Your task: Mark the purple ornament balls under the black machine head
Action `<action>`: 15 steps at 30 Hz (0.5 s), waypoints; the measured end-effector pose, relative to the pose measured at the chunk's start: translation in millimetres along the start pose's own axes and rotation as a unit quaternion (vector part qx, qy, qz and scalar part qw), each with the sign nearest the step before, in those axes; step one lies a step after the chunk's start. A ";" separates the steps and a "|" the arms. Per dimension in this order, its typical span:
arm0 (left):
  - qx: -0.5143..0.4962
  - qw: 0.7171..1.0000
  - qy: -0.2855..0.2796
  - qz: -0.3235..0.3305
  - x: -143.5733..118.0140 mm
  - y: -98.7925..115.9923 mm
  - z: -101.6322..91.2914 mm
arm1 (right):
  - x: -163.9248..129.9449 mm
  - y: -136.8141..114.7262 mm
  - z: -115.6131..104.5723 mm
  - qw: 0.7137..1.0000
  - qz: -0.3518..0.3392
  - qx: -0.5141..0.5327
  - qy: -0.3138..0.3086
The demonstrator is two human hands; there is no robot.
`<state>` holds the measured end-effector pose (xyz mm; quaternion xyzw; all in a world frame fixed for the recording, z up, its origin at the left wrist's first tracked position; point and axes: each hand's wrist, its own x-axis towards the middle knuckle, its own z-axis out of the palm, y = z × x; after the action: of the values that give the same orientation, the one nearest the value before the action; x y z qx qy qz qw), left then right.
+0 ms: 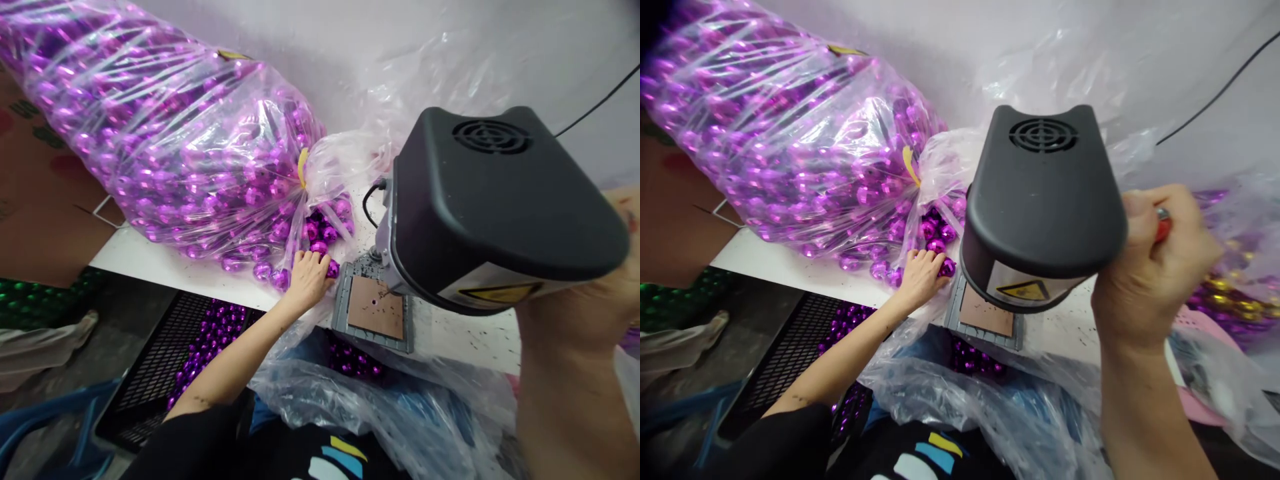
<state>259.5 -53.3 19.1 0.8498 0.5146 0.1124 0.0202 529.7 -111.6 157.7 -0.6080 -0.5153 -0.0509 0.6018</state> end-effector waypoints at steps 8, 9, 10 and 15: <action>-0.699 0.708 -0.036 -0.100 -45.8 24.8 -26.0 | 0.4 -7.3 -0.2 1.000 -0.010 0.019 0.002; -0.748 0.650 -0.069 -0.119 -50.5 30.0 -23.8 | 0.2 -7.0 0.2 1.000 -0.013 0.016 0.002; -0.779 0.605 -0.093 -0.134 -53.7 34.9 -20.0 | 0.1 -6.8 0.6 1.000 -0.015 0.012 0.003; -0.784 0.576 -0.125 -0.194 -50.6 48.2 5.1 | 0.6 -8.8 0.7 1.000 -0.001 0.014 0.004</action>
<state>280.0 -120.0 12.8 0.3873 0.3706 0.3578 0.7646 523.5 -112.9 163.9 -0.5988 -0.5146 -0.0468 0.6119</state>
